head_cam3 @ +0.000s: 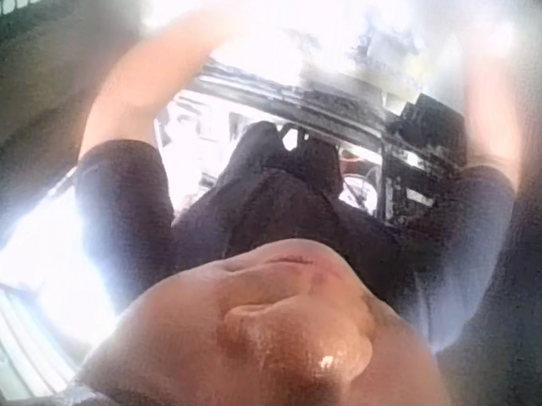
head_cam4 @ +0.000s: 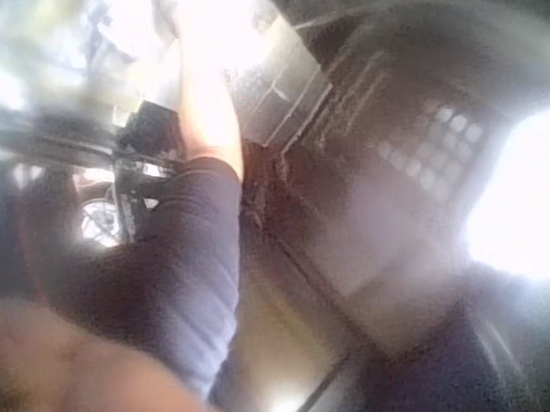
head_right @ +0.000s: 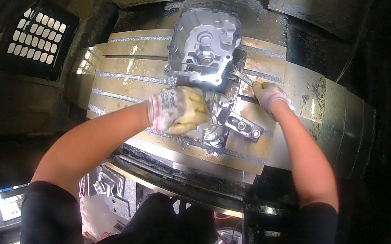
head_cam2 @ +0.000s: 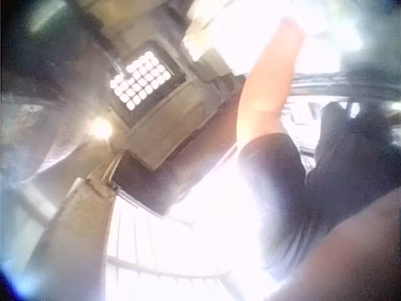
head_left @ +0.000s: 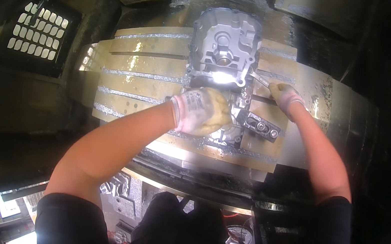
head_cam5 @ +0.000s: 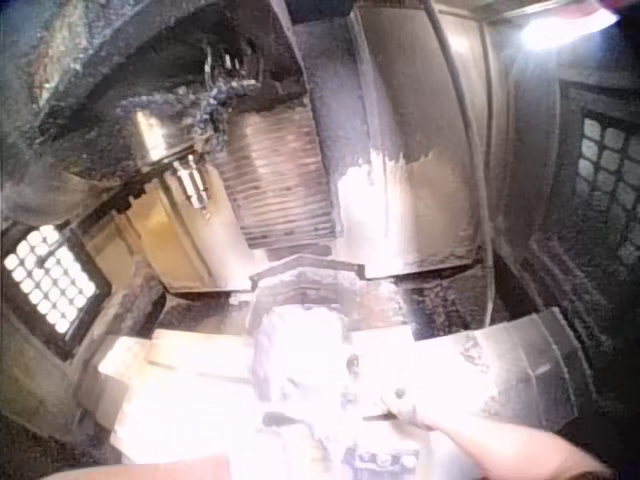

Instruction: The person uses a wrench to loosen and remove bolts from a metal housing on a machining table, removes a gasket, and places the parts into a tray. They then use an air nozzle to clean the table and components.

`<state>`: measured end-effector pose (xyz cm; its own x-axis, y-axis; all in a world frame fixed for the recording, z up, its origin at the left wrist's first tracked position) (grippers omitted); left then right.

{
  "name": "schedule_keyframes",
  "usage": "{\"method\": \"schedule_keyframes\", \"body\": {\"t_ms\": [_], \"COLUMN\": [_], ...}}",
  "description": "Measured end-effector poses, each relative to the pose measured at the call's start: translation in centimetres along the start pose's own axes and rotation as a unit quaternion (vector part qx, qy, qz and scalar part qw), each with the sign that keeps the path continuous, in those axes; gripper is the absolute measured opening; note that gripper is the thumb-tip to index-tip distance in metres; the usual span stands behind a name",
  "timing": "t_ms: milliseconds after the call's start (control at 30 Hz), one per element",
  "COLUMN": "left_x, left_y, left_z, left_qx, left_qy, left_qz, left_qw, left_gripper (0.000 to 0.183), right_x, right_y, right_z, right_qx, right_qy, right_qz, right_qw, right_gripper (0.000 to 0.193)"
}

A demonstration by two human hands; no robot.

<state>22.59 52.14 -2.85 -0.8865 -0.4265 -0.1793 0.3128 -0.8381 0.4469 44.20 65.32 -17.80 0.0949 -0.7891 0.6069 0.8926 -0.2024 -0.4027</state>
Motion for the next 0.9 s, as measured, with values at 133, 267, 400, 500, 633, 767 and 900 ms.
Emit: {"method": "schedule_keyframes", "body": {"t_ms": [133, 267, 400, 500, 633, 767, 900], "left_x": [0.3, -0.5, -0.4, 0.1, -0.2, -0.2, 0.2], "left_y": [-0.2, -0.1, -0.3, -0.1, -0.5, -0.1, -0.7], "left_z": [-0.8, -0.5, -0.6, -0.6, -1.1, -0.6, -1.4], "left_qx": [-0.001, 0.007, 0.010, 0.003, 0.013, -0.011, -0.010], "left_qy": [-0.020, -0.049, -0.011, -0.003, -0.036, -0.041, -0.036], "left_qz": [0.013, 0.018, -0.003, 0.005, 0.016, 0.010, 0.018], "left_qw": [1.000, 0.999, 1.000, 1.000, 0.999, 0.999, 0.999], "left_gripper": [0.026, 0.026, 0.026, 0.026, 0.027, 0.027, 0.026], "right_x": [2.3, 2.0, 1.1, 0.7, 1.6, 0.1, 3.4], "right_y": [-1.0, -0.4, 0.8, 0.5, -0.3, -0.2, -1.6], "right_z": [-2.5, -3.9, -4.5, -4.6, -5.3, -7.0, -4.1], "right_qx": [-0.146, -0.164, -0.220, -0.185, -0.132, 0.070, -0.110], "right_qy": [-0.049, -0.076, -0.067, -0.069, -0.095, -0.131, -0.088], "right_qz": [-0.057, -0.076, -0.069, -0.052, -0.033, 0.081, -0.038], "right_qw": [0.986, 0.981, 0.971, 0.979, 0.986, 0.986, 0.989], "right_gripper": [0.053, 0.056, 0.047, 0.052, 0.060, 0.060, 0.057]}}
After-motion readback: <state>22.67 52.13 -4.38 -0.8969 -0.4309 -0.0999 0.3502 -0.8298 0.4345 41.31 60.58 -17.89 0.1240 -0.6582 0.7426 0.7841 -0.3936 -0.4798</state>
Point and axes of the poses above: each hand's wrist, its own x-axis away from the middle knuckle, its own z-axis out of the back of the hand, y = z × x, the point moved 8 cm from there along -x, towards the middle knuckle, and after that the axes turned 3 degrees about x, right-handed, at the moved point
